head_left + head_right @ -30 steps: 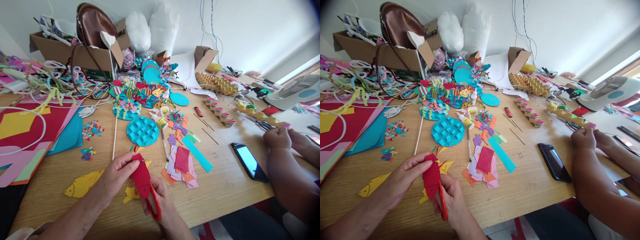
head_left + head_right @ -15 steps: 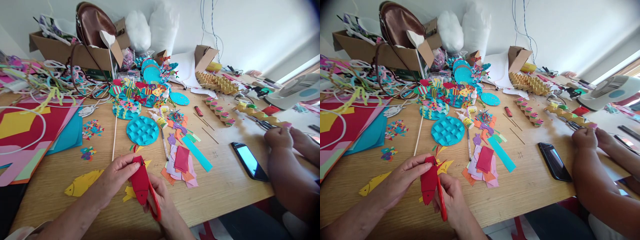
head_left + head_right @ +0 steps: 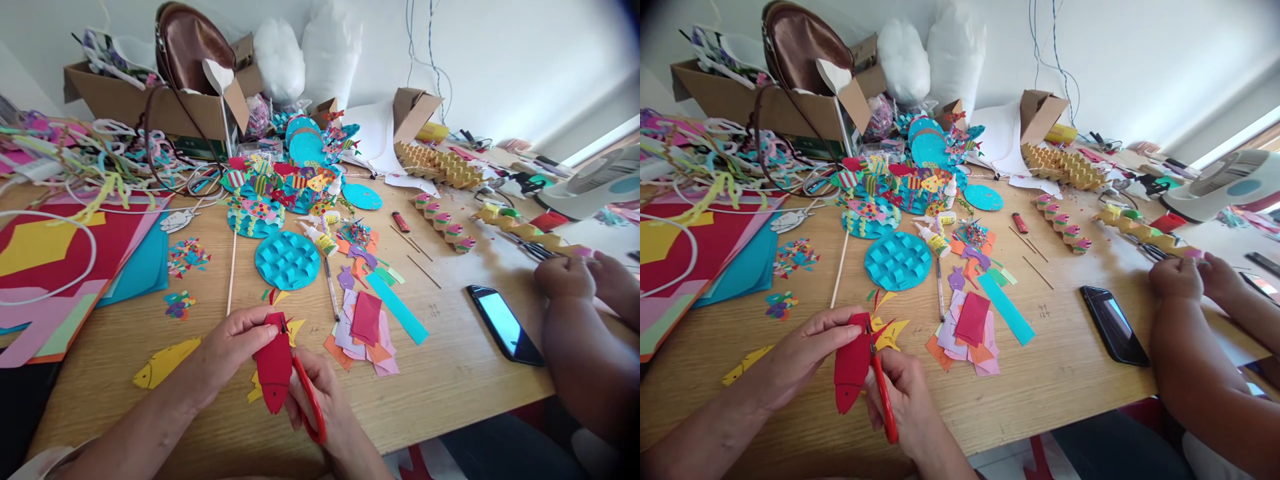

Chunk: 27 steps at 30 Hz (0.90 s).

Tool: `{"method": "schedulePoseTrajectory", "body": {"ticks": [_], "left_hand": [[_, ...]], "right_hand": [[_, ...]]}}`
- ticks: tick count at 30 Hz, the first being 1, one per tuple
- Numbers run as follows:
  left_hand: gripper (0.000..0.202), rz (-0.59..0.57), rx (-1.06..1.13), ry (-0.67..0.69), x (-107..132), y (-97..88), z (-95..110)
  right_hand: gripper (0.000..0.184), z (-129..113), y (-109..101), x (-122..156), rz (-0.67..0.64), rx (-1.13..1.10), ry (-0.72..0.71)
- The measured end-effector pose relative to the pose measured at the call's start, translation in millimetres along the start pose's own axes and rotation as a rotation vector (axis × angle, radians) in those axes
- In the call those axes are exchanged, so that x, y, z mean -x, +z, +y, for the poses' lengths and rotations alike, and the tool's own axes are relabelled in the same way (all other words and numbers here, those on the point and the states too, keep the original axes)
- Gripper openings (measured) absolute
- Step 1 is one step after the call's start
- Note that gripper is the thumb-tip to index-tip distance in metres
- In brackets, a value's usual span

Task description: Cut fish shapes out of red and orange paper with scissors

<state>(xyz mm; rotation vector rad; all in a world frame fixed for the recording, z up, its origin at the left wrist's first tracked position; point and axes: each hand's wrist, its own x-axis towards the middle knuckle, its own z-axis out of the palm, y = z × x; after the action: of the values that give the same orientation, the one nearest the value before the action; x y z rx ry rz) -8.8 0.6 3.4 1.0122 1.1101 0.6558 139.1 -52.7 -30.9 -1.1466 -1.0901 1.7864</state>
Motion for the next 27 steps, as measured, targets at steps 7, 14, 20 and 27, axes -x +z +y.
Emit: {"method": "schedulePoseTrajectory", "body": {"ticks": [7,14,20,27], "left_hand": [[0.021,0.034,-0.024,0.006,0,-2.2,-1],[0.02,0.028,-0.02,0.0,1,-2.5,1],[0.018,0.042,-0.05,0.01,2,-3.2,4],[0.017,-0.104,-0.052,-0.034,1,-6.4,12]], "right_hand": [[0.055,-3,-3,2,-0.02,0.048,-0.007],[0.057,-4,-1,3,-0.022,0.034,-0.007],[0.056,-2,-2,3,-0.024,0.047,0.003],[0.056,-2,-5,3,-0.051,0.06,0.002]]}}
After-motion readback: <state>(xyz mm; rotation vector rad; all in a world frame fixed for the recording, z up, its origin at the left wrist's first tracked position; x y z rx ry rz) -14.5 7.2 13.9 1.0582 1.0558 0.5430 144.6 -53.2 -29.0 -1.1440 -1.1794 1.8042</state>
